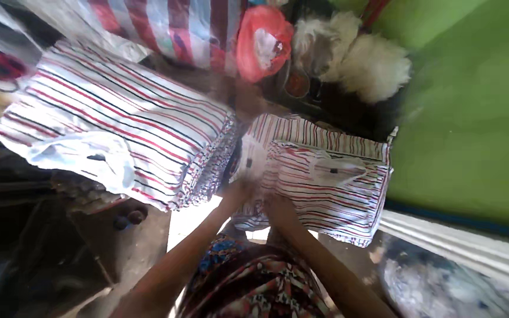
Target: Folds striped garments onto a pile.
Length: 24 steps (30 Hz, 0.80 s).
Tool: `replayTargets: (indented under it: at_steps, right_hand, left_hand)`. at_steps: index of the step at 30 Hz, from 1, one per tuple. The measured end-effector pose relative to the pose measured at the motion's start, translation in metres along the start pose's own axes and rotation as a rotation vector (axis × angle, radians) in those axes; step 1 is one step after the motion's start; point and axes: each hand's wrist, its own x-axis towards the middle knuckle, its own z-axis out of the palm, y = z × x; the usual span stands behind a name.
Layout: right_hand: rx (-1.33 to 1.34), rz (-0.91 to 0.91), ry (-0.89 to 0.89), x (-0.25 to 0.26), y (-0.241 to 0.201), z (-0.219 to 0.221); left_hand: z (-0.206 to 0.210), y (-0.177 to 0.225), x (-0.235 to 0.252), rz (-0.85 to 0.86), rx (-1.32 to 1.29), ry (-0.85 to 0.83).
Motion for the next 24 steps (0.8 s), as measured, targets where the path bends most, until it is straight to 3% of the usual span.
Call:
replayTargets:
  at_steps: [3,7,10,14,19,24]
  right_hand:
    - [0.075,-0.002,0.053,-0.021,0.010,-0.017]
    - [0.157,-0.046,0.222,-0.045,0.016,-0.020]
    - [0.177,-0.027,0.244,-0.054,0.014,-0.022]
    - [0.134,0.104,0.155,-0.030,0.003,-0.001]
    - [0.224,0.249,0.195,-0.007,-0.008,0.002]
    - [0.199,0.297,0.133,0.004,-0.017,-0.002]
  left_hand:
    - [0.004,0.001,-0.013,-0.147,-0.012,-0.154]
    - [0.029,-0.002,0.010,0.059,-0.373,-0.285]
    - [0.044,0.033,0.029,0.009,-0.708,-0.107]
    - [0.045,0.056,0.048,-0.025,-0.578,0.094]
    - [0.043,0.059,0.052,-0.074,-0.584,0.087]
    - [0.042,0.059,0.059,-0.094,-0.806,0.030]
